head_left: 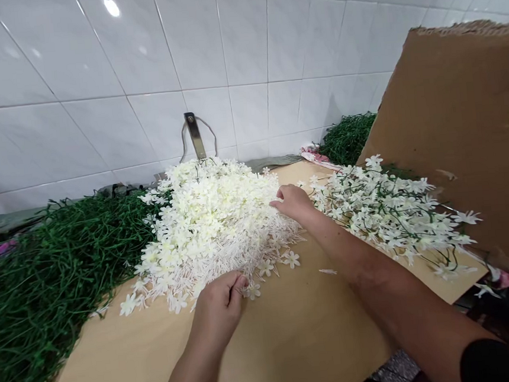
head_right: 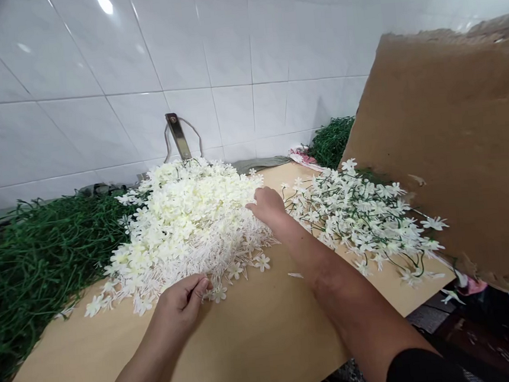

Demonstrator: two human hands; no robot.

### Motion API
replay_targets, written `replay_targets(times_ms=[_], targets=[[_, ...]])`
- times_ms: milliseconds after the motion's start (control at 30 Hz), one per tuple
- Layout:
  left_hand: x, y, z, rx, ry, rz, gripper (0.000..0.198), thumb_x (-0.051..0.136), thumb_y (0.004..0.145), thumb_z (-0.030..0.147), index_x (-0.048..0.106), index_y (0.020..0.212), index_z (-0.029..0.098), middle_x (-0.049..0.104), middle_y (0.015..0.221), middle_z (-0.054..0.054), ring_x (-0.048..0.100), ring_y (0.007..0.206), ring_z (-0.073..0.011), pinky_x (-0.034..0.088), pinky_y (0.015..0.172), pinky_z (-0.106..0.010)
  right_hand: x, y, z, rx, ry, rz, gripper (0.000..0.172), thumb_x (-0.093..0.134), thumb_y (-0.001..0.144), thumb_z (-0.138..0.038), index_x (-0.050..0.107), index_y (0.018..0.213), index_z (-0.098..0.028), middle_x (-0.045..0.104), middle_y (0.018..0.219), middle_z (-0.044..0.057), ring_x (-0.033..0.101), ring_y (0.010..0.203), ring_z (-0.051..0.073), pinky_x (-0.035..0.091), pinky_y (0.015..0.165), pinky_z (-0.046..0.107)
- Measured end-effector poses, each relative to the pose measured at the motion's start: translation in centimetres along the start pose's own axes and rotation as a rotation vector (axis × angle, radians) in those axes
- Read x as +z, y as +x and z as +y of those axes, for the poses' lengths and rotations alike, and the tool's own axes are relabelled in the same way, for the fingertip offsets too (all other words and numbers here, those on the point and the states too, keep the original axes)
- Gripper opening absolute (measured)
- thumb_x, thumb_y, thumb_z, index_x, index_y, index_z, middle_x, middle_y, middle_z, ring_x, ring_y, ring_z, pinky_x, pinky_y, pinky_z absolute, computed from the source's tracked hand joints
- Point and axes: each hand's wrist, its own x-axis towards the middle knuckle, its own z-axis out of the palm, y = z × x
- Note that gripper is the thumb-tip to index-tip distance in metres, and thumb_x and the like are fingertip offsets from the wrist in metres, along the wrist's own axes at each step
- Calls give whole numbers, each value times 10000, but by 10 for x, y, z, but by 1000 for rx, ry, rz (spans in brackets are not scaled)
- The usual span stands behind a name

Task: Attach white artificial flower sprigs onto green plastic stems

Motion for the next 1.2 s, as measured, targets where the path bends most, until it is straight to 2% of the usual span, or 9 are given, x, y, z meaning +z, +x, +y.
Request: replay_targets(times_ms=[167,267,367,533,633,800,1000,1100,1200], targets=[[0,2,2,49,67,-35,304,326,828,328,521,638,193,443,520,14,429,526,-135,280,509,-242,5,-4,16,20,92,7,201,536,715,-357,568,685,-161,587,671,28,491,590,113,332,540,225],[-1,3,2,38,104,-54,334,288,844,343,522,660,190,450,536,11,444,540,-139,286,518,-244,2,-5,17,44,191,103,232,477,750,-373,551,722,-155,580,673,27,488,592,111,336,538,224],[-3,2,2,9,108,-26,335,290,845,344,540,686,188,470,547,10,455,548,-140,295,525,-243,0,0,17,51,449,192,188,530,703,-341,517,690,-154,562,627,15,489,566,109,353,529,229],[-5,2,1,-33,98,16,337,299,840,341,546,672,184,497,565,9,468,568,-137,311,536,-240,1,-6,9,28,910,143,153,582,647,-254,468,692,-163,555,589,0,534,551,107,425,559,247],[-5,2,-5,-75,89,90,329,309,835,352,561,696,191,525,598,7,484,599,-142,332,551,-245,2,-27,2,-8,950,85,165,580,667,-288,493,718,-157,544,583,3,532,553,109,437,562,252],[-7,7,-19,-219,78,355,234,390,800,339,575,766,200,577,742,-12,521,691,-152,387,614,-260,8,-60,-6,-65,917,-29,219,502,742,-307,592,842,-135,580,657,40,550,615,133,438,575,264],[-20,40,-13,-147,410,484,270,431,784,285,595,982,205,564,898,-56,536,774,-178,404,665,-287,20,-66,-8,-116,908,-114,232,532,712,-262,614,892,-142,629,766,61,581,681,152,459,634,290],[-20,67,-6,-109,582,458,317,462,768,288,577,1049,200,560,962,-86,530,887,-225,392,725,-325,19,-68,-11,-116,935,-109,228,562,688,-269,588,876,-141,600,674,30,550,600,130,449,574,267],[-19,89,-4,-127,676,382,251,457,765,271,617,948,208,587,935,-86,534,900,-248,369,753,-370,16,-70,-12,-167,942,-55,137,550,697,-258,556,780,-150,578,660,18,539,603,119,445,579,252]])
